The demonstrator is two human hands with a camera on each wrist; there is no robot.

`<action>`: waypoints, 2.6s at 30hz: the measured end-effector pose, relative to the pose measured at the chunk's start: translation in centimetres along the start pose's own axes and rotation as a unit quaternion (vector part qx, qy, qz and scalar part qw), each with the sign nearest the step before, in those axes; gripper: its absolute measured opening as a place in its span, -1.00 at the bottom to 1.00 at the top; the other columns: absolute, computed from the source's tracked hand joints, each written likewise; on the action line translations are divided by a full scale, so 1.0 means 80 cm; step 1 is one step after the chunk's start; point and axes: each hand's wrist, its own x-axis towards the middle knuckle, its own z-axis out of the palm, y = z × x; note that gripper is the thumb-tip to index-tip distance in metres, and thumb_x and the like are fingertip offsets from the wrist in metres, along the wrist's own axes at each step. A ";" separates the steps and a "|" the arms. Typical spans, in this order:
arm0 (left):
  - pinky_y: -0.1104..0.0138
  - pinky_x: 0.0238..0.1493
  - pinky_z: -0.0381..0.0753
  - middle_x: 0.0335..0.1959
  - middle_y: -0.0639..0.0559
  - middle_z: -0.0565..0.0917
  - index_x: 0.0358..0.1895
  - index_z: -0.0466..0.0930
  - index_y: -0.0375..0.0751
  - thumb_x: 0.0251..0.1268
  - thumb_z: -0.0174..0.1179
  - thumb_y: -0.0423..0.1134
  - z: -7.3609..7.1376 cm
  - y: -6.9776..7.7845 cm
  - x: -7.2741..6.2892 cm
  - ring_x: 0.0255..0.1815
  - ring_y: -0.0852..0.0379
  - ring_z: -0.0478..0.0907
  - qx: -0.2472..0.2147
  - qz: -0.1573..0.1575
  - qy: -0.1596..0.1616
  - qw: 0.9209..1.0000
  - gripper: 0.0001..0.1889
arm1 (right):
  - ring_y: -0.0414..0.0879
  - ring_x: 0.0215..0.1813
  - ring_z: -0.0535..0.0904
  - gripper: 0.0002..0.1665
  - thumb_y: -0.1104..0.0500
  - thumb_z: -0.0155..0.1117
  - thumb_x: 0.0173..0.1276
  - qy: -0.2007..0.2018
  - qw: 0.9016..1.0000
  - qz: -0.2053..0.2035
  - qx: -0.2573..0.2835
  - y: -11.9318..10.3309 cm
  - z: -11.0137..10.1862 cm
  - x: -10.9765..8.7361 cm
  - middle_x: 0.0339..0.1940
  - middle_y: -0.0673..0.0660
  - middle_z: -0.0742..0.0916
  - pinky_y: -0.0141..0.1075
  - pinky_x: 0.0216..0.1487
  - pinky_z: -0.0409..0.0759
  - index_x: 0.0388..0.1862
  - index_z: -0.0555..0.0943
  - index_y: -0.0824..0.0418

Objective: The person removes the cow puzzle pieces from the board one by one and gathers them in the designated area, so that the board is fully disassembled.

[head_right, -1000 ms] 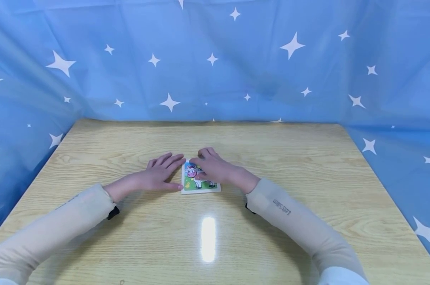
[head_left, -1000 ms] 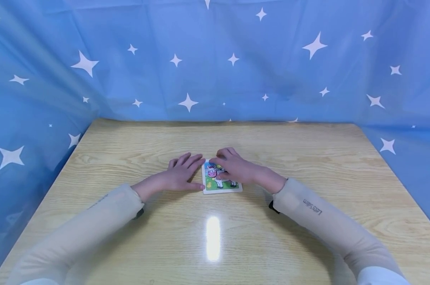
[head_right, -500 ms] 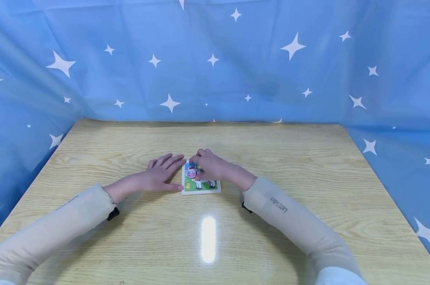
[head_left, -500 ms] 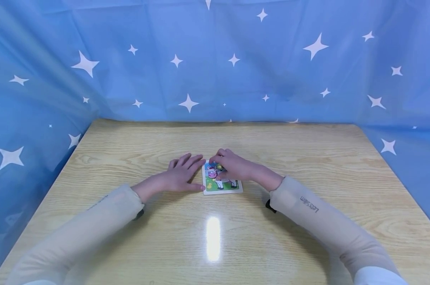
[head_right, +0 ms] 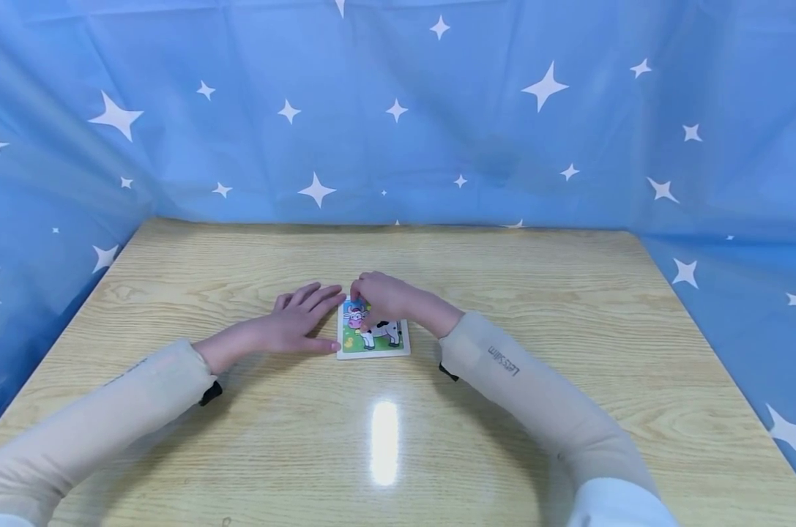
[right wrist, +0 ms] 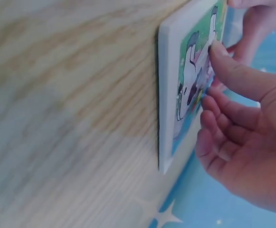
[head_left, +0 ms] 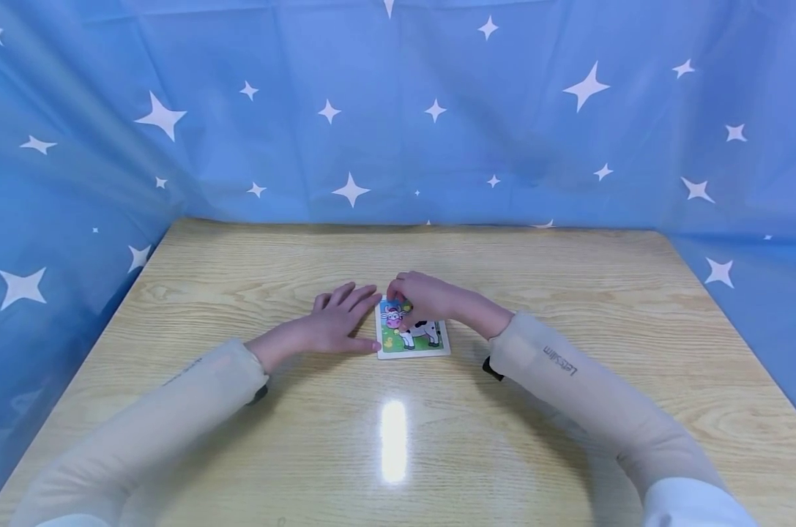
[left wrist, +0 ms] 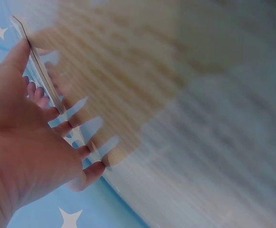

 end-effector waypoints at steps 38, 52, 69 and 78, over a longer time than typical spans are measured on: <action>-0.47 0.58 -0.11 0.85 -0.30 -0.20 0.82 -0.11 -0.29 0.64 0.24 0.19 0.003 -0.004 0.009 0.80 -0.49 -0.35 0.007 -0.005 -0.024 1.000 0.02 | 0.01 0.16 0.57 -0.06 0.00 0.78 0.28 -0.042 0.998 0.031 0.025 -0.001 0.004 0.007 0.22 0.19 0.59 -0.14 0.33 0.57 0.41 0.45 0.38; -0.45 0.59 -0.09 0.85 -0.30 -0.15 0.81 -0.08 -0.31 0.67 0.23 0.16 -0.004 0.008 0.003 0.80 -0.48 -0.30 0.007 -0.009 -0.027 1.000 -0.02 | 0.00 0.10 0.51 -0.10 0.04 0.81 0.24 -0.036 0.997 0.028 0.059 0.003 0.007 0.009 0.18 0.20 0.52 -0.16 0.28 0.55 0.31 0.43 0.36; -0.39 0.58 -0.04 0.84 -0.32 -0.14 0.80 -0.04 -0.33 0.68 0.21 0.16 -0.005 0.008 -0.001 0.79 -0.50 -0.27 0.006 -0.007 -0.017 1.000 -0.04 | -0.01 -0.13 0.60 -0.83 0.37 0.42 0.57 0.062 0.993 -0.049 0.087 0.009 0.000 0.008 -0.16 0.17 0.72 -0.17 0.05 0.61 0.04 0.63 0.36; -0.39 0.57 -0.03 0.85 -0.30 -0.15 0.81 -0.04 -0.30 0.68 0.21 0.17 -0.005 0.009 0.000 0.79 -0.50 -0.28 0.006 -0.010 -0.020 1.000 -0.04 | -0.07 -0.21 0.60 -0.88 0.39 0.39 0.58 0.079 0.986 -0.051 0.138 0.014 0.001 0.004 -0.23 0.11 0.71 -0.19 0.01 0.60 0.00 0.64 0.31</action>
